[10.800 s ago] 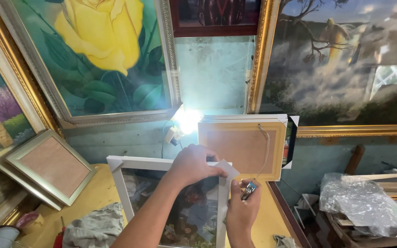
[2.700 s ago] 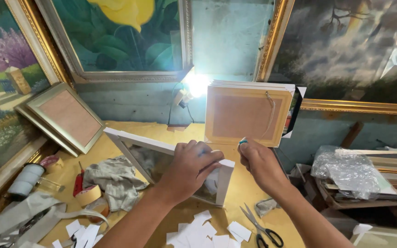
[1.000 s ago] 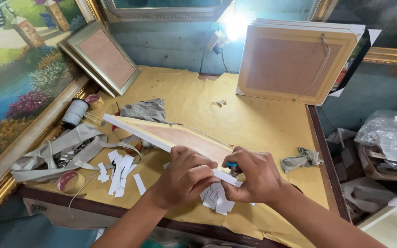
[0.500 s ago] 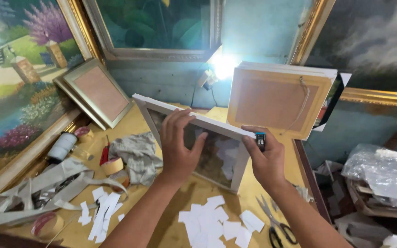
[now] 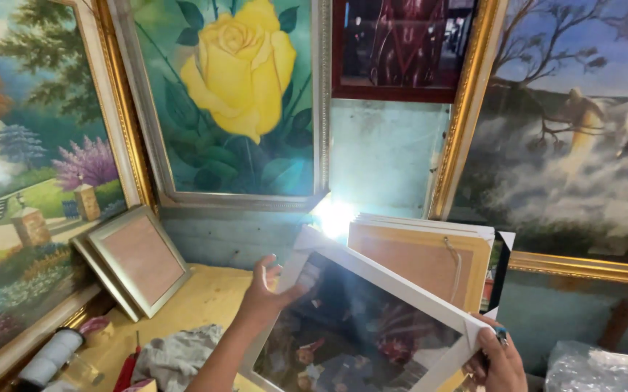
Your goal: Applying white adhesive strips and corner protectors to a picture frame to secure the backing and protect the edges.
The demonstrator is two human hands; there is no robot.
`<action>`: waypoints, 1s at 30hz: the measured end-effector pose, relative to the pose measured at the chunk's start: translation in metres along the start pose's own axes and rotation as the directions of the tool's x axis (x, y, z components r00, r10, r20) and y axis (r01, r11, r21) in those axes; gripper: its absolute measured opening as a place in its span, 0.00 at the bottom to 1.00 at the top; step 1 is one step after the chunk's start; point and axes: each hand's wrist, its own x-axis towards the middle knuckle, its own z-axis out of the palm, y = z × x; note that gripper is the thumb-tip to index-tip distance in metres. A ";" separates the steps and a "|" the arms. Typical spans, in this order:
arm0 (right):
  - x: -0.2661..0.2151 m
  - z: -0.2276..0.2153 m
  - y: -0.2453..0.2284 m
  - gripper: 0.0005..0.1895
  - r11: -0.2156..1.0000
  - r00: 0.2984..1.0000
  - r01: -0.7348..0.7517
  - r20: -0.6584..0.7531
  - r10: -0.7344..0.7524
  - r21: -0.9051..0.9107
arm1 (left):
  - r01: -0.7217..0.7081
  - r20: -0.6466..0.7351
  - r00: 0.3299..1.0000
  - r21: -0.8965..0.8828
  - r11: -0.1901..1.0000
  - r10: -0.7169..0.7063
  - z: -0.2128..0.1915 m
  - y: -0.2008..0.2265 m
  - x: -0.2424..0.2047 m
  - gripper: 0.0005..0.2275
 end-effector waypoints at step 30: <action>-0.101 0.019 0.052 0.11 0.912 0.971 -0.238 -0.050 0.235 -0.334 | -0.636 0.606 0.771 0.717 0.285 0.196 0.057 -0.007 -0.030 0.25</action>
